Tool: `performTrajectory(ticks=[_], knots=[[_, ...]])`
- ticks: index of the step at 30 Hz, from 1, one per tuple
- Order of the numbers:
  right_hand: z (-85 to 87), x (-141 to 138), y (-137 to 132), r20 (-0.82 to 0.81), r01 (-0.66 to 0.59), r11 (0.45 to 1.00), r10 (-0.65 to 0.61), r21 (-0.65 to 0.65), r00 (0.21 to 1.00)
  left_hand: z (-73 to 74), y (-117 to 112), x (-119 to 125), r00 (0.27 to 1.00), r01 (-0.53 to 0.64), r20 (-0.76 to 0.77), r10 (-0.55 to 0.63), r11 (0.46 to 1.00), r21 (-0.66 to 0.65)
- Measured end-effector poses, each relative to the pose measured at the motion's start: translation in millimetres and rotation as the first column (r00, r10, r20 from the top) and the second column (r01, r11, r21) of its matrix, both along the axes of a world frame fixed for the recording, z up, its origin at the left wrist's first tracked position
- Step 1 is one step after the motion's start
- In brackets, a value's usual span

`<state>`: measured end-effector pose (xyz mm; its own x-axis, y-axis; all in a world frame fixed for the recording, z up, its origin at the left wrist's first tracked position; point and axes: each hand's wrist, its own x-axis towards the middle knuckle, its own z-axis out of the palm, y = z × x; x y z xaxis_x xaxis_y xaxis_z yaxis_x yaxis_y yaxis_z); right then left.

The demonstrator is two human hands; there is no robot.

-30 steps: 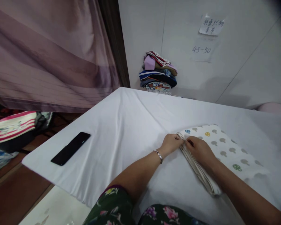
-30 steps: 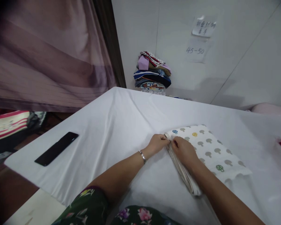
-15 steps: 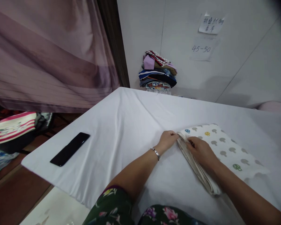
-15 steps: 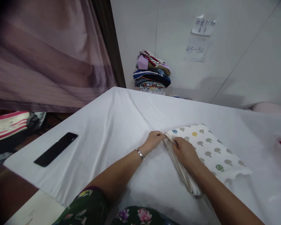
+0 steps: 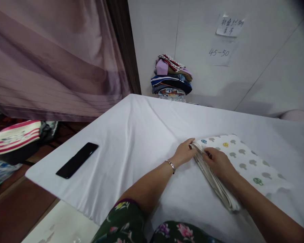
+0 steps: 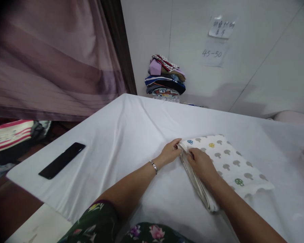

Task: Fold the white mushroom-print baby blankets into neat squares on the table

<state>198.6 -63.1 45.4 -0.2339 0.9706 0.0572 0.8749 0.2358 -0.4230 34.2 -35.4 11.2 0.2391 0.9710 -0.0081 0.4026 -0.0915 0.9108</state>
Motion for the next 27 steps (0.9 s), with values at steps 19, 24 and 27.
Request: performTrajectory(ticks=[19,24,27], knots=[[3.5,-8,-4,0.298,-0.048,0.998,0.031,0.050,0.954,-7.6,7,1,0.938,0.036,-0.336,0.080,0.946,0.324],[8.6,-17,-2,0.388,-0.074,0.997,0.055,0.034,0.920,-7.8,9,3,0.930,-0.013,-0.345,0.127,0.949,0.314],[8.0,-18,1,0.420,-0.060,0.997,0.032,0.054,0.907,-7.0,9,2,0.928,-0.021,-0.349,0.129,0.954,0.298]])
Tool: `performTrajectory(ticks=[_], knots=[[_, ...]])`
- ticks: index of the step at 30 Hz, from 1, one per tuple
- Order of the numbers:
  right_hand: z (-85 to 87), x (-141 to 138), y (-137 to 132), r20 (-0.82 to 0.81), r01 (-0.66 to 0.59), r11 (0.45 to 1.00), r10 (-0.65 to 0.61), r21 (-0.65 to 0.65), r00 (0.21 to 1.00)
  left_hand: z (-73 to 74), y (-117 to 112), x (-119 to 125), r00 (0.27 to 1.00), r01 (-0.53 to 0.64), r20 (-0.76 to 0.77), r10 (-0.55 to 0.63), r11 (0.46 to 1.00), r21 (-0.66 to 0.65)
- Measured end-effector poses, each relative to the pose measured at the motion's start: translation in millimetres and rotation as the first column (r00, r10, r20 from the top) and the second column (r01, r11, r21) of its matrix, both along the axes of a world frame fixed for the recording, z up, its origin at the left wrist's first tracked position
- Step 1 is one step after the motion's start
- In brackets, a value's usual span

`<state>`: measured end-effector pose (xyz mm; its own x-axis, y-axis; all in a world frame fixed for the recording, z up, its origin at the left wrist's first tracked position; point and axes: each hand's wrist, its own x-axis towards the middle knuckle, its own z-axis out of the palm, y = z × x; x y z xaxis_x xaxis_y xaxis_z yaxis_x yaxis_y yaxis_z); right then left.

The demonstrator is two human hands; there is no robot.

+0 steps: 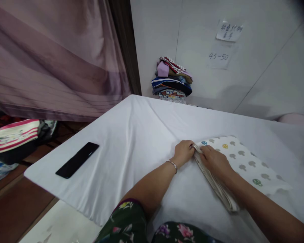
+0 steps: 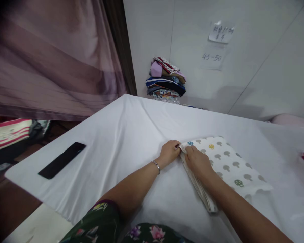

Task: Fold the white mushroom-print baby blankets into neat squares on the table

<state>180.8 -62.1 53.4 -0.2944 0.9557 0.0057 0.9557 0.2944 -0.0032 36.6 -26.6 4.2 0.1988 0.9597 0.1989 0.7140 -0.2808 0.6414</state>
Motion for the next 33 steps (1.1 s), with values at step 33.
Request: performTrajectory(ticks=[33], knots=[[-9.7,11,4,-0.068,-0.049,0.994,0.056,0.103,0.996,2.1,1,-15,0.935,0.255,0.260,-0.242,0.967,-0.020]])
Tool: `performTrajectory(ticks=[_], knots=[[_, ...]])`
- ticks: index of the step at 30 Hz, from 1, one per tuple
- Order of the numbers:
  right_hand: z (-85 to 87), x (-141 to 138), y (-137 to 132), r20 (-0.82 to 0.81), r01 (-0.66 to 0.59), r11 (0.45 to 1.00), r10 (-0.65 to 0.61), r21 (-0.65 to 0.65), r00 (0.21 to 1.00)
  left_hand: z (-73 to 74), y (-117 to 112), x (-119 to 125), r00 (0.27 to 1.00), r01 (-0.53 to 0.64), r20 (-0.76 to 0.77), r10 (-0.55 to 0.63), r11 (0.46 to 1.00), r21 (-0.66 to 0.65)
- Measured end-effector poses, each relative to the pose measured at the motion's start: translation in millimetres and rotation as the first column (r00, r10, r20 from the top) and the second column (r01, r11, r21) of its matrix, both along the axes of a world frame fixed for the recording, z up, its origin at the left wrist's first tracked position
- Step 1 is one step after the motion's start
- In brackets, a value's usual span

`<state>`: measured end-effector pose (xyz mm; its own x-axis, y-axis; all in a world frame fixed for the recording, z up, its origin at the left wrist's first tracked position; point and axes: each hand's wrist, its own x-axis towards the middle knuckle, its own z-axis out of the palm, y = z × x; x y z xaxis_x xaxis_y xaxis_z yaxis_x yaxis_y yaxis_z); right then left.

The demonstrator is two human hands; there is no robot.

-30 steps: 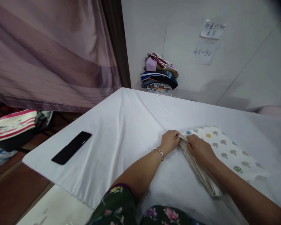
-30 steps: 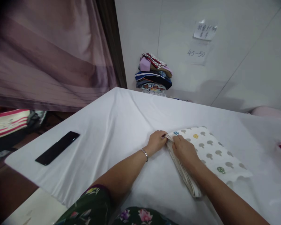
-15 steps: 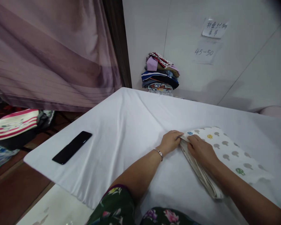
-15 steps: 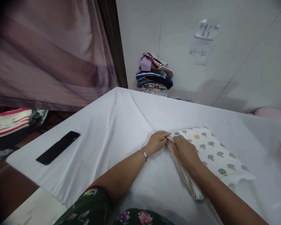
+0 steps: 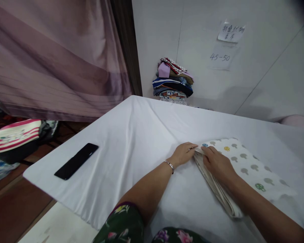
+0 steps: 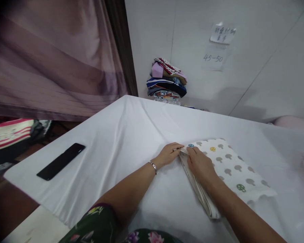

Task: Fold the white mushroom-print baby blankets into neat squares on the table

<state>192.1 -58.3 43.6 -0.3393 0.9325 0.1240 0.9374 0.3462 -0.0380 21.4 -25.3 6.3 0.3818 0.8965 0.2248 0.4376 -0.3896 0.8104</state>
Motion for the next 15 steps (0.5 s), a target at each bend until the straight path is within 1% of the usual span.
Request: performTrajectory(ticks=[5,11,15], knots=[[1.5,0.3,-0.1,-0.021,0.006,1.000,-0.007,-0.017,1.000,1.4,1.0,-0.2,1.000,0.004,0.018,-0.003,1.000,-0.022],[2.1,-0.6,-0.4,-0.020,-0.003,0.999,0.002,-0.047,1.000,-1.3,2.9,1.8,0.999,-0.008,0.039,0.008,1.000,-0.003],[4.7,-2.1,1.3,-0.015,-0.006,0.998,0.005,-0.068,1.000,-3.1,4.5,4.1,0.999,-0.035,0.020,0.035,0.999,0.013]])
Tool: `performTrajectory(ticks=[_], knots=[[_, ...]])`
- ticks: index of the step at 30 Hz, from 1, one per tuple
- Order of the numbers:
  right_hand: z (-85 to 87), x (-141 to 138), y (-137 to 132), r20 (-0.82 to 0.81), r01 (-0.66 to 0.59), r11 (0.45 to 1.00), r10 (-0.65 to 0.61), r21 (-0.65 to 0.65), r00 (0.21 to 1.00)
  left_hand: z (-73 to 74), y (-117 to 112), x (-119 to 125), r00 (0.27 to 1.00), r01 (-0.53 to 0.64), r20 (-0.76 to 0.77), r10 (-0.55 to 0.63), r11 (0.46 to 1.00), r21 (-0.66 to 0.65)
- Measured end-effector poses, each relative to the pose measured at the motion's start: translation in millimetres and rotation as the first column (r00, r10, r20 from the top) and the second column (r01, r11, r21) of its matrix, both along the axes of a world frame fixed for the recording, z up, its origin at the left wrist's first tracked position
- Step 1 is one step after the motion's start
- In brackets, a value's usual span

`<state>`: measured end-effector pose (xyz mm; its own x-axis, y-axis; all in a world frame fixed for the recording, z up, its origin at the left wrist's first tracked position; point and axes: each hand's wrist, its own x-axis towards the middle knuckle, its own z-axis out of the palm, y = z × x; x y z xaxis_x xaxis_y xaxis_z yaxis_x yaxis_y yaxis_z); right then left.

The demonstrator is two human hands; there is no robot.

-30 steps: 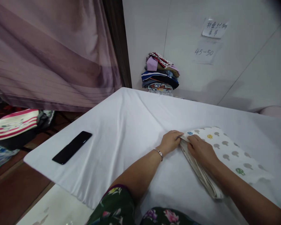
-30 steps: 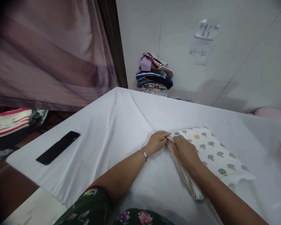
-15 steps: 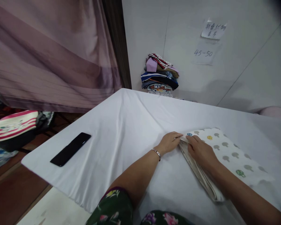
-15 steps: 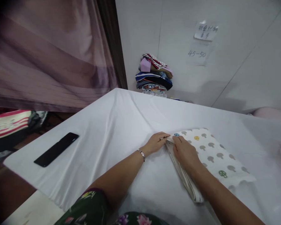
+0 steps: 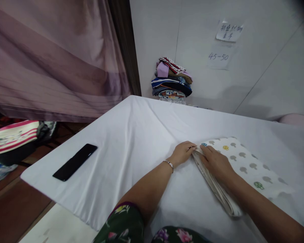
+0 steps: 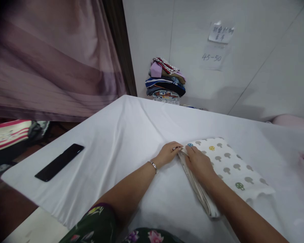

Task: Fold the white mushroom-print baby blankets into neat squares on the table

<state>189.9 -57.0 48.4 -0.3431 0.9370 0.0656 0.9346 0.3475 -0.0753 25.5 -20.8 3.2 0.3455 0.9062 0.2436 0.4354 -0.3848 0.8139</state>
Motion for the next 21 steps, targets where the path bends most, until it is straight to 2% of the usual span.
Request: performTrajectory(ticks=[6,12,21], knots=[[3.7,-3.0,6.5,0.033,0.001,1.000,-0.001,0.011,0.999,1.0,-1.0,-0.5,1.000,0.009,0.025,-0.009,1.000,0.021],[4.6,-1.8,7.4,0.015,-0.005,1.000,0.005,0.024,1.000,3.2,-3.1,-3.4,0.998,0.055,0.037,-0.053,0.998,-0.040],[5.1,-5.5,7.5,0.035,0.016,0.999,-0.014,-0.031,0.999,2.6,-0.3,2.2,0.998,-0.011,0.058,0.012,1.000,-0.009]])
